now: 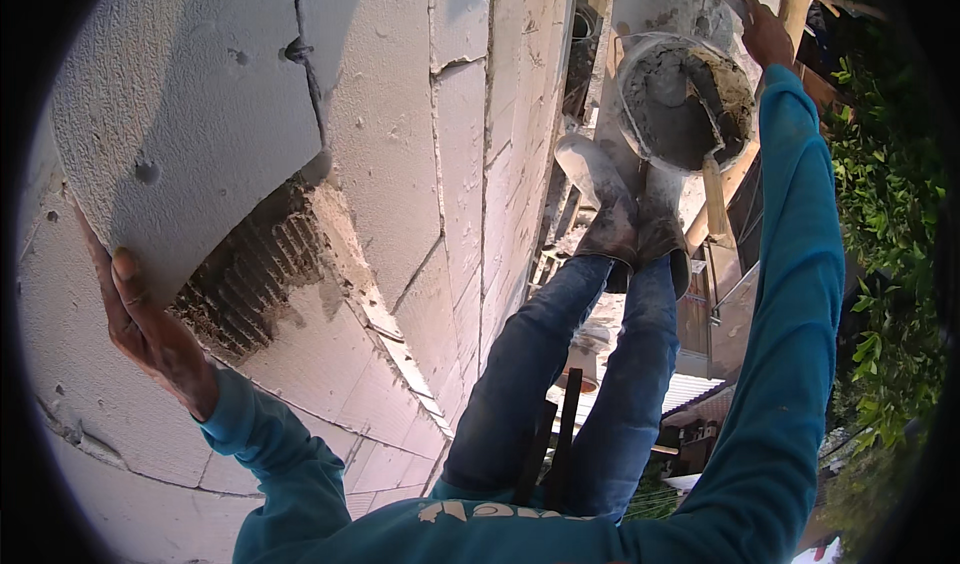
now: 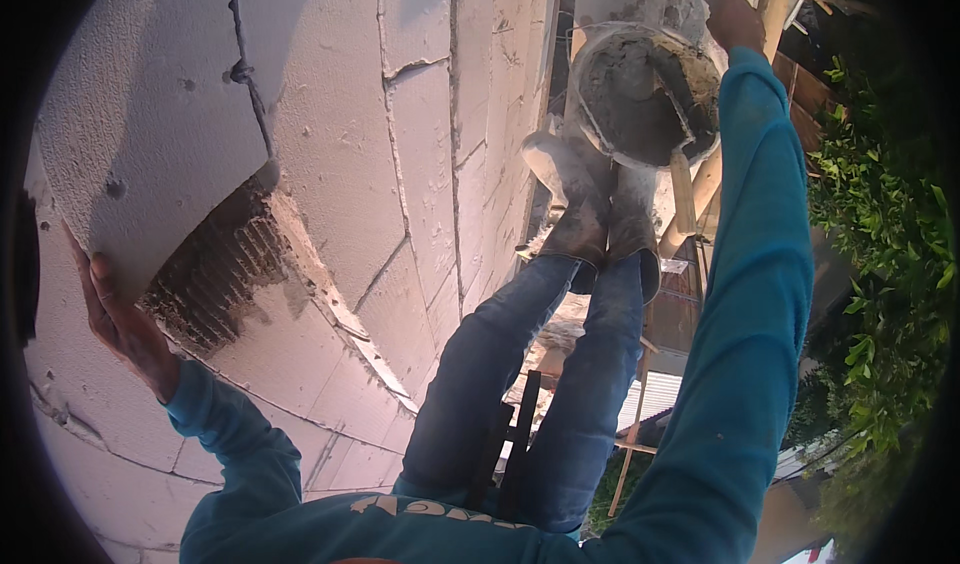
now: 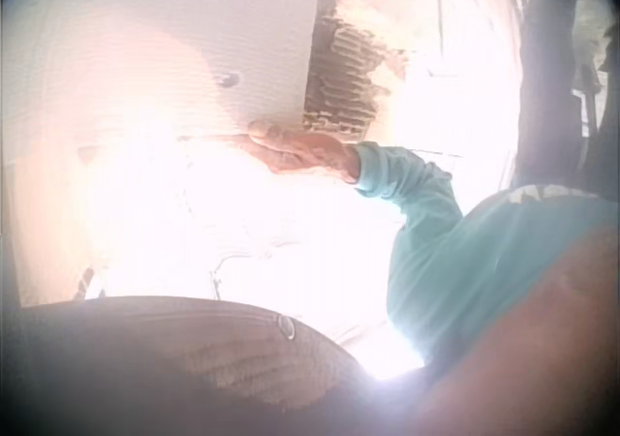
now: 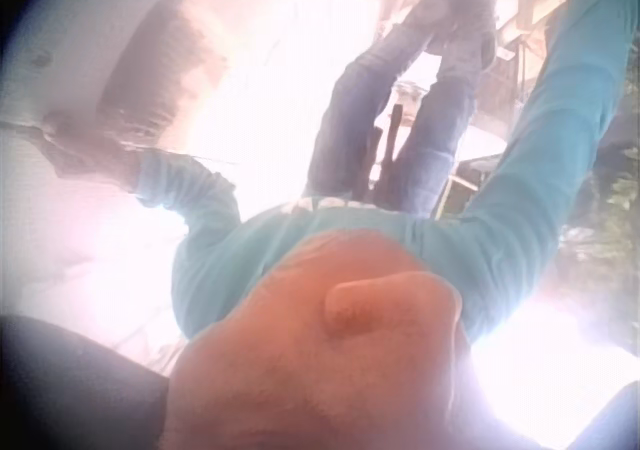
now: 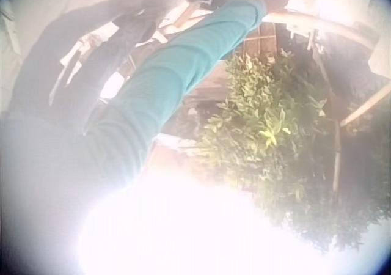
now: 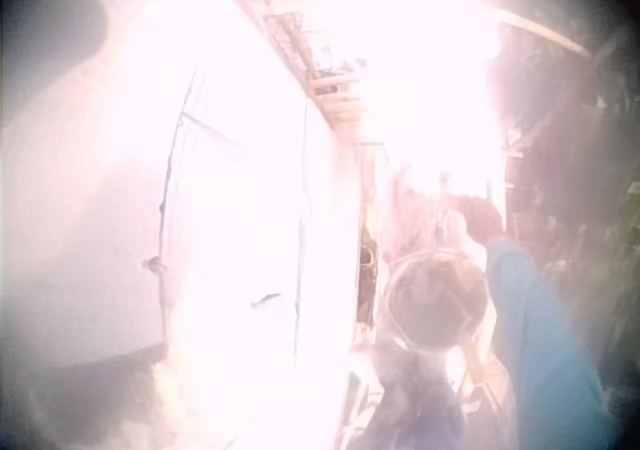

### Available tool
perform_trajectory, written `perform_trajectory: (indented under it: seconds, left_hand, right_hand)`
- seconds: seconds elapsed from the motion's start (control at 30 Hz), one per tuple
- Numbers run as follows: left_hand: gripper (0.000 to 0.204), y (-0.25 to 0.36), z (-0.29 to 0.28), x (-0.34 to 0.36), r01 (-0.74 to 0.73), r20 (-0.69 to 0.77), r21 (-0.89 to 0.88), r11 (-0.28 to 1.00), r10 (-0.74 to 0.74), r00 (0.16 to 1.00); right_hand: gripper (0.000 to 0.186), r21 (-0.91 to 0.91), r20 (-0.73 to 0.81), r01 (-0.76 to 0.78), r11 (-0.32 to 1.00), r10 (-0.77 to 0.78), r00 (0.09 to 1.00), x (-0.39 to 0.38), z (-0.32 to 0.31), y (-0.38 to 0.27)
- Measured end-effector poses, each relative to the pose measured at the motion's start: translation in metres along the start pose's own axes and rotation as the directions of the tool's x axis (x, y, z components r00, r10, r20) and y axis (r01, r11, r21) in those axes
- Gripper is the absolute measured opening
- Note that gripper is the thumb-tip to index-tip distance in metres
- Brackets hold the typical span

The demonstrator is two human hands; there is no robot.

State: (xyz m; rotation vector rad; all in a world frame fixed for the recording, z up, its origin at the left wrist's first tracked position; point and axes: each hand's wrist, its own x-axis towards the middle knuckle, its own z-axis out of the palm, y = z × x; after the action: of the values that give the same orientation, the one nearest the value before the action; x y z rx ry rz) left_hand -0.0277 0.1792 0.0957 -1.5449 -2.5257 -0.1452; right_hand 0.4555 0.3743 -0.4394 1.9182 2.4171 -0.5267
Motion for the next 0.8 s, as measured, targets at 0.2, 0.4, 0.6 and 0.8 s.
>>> perform_trajectory:
  seconds: [0.2,0.4,0.6,0.8]
  left_hand:
    - [0.071,-0.007,-0.003,-0.003,0.048,-0.009,0.085,0.995,-0.048,0.999]
    - [0.058,0.0,-0.012,-0.002,0.068,0.122,-0.004,0.998,-0.068,0.99]
    - [0.054,0.008,-0.005,0.007,-0.088,0.164,-0.078,0.993,0.1,0.981]
    - [0.054,0.003,-0.012,0.005,-0.02,0.264,-0.093,0.995,0.044,0.963]
  right_hand:
    - [0.038,0.356,-0.191,-0.145,0.923,0.224,0.956,-0.088,-0.009,-0.012]
    - [0.049,0.216,0.309,-0.561,0.799,0.489,0.816,-0.265,-0.037,-0.104]
    - [0.055,0.053,0.61,-0.639,0.767,0.482,0.629,-0.257,-0.075,-0.137]
    - [0.037,-0.062,0.5,-0.545,0.836,0.498,0.708,-0.378,-0.075,-0.108]
